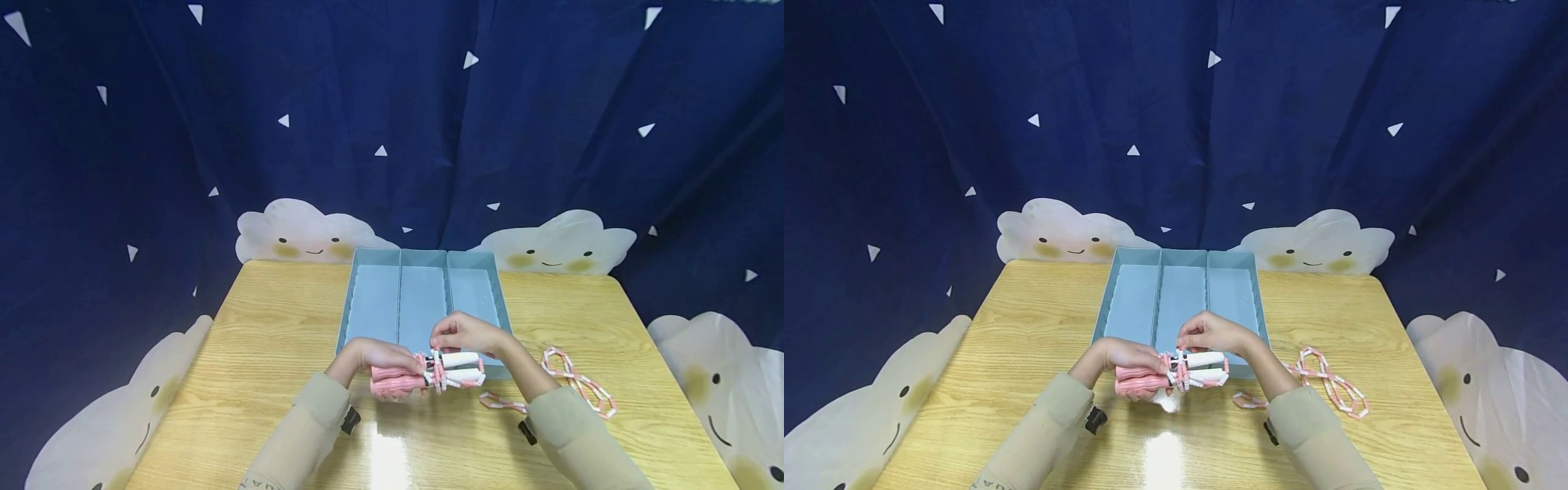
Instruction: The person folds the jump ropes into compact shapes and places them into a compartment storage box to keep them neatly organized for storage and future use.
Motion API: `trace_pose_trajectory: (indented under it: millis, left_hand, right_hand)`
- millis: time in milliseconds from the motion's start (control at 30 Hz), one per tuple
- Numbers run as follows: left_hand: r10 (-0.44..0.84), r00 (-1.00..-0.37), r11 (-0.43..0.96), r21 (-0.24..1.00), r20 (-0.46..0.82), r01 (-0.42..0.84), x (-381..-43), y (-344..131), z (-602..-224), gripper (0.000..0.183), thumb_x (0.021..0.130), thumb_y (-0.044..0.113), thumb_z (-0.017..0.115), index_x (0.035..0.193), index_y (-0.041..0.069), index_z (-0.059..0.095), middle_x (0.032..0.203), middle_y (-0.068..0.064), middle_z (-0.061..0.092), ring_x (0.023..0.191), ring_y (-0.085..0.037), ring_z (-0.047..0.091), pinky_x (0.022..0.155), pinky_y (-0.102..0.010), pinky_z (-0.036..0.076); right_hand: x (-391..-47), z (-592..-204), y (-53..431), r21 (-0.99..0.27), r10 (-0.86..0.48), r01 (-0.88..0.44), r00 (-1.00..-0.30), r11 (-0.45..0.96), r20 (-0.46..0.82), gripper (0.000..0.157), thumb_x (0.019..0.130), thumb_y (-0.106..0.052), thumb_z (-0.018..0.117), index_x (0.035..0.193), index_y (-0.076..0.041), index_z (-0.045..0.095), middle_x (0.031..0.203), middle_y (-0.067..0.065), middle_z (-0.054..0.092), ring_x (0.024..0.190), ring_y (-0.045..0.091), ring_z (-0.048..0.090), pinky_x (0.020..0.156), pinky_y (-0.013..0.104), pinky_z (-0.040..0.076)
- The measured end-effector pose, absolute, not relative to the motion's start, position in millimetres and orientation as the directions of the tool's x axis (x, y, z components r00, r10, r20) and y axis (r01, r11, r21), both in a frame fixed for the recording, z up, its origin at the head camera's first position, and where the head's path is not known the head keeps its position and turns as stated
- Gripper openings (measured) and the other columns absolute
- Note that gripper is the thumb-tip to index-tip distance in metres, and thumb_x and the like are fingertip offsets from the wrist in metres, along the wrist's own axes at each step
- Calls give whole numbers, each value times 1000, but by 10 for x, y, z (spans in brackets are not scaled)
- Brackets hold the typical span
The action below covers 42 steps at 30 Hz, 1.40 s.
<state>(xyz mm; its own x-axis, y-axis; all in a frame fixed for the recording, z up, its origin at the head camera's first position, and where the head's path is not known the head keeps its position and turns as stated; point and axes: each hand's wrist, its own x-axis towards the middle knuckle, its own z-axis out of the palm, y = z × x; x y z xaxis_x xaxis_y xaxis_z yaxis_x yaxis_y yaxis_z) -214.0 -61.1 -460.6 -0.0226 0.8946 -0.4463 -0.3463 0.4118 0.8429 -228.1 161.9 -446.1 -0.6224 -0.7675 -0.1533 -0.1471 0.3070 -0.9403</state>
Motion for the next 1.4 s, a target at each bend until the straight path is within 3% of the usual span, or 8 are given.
trace_pose_trajectory:
  millis: [400,633,733,1033,1300,1400]
  left_hand:
    - [914,1,375,846,-405,-380,-2129,-615,-4591,38,97,26,30,104,-7,48,59,-6,48,46,-11,45,41,-22,39]
    - [930,6,343,858,-368,-382,-2132,-632,-4595,37,98,26,28,103,-3,49,60,-4,47,47,-10,44,42,-21,39]
    - [934,10,334,862,-357,-381,-2135,-639,-4591,37,98,26,27,103,-3,49,60,-3,47,47,-10,44,42,-21,39]
    - [943,2,307,869,-333,-387,-2122,-640,-4567,36,97,26,25,103,-1,48,60,-5,47,45,-10,43,40,-22,37]
    - [950,-30,279,886,-312,-370,-2132,-656,-4589,41,96,25,24,107,-9,45,61,-4,47,46,-9,44,41,-21,38]
    - [951,-39,271,885,-308,-378,-2133,-658,-4600,38,96,24,25,104,-6,46,61,-4,48,46,-8,43,41,-20,38]
  right_hand:
    - [-2325,-4535,1649,-964,-783,-77,-601,254,-158,26,90,-19,58,88,6,64,64,-4,57,54,4,46,48,17,40]
    - [-2352,-4574,1685,-967,-842,-202,-538,158,-25,29,94,-16,51,90,12,60,68,-10,58,56,-1,47,48,14,39]
    - [-2345,-4584,1679,-977,-852,-178,-523,115,-5,35,94,-19,51,92,15,58,71,-10,60,57,-2,49,49,13,41]
    - [-2296,-4650,1654,-996,-838,-74,-545,48,0,45,94,-25,51,91,20,53,75,-7,63,59,-1,53,49,13,44]
    - [-2192,-4638,1626,-999,-782,40,-622,24,-43,26,93,-28,52,89,-5,62,74,-4,63,60,2,56,50,14,47]
    - [-2131,-4602,1602,-995,-762,96,-645,-13,-53,30,95,-24,50,88,3,59,73,-3,62,60,2,56,50,14,47]
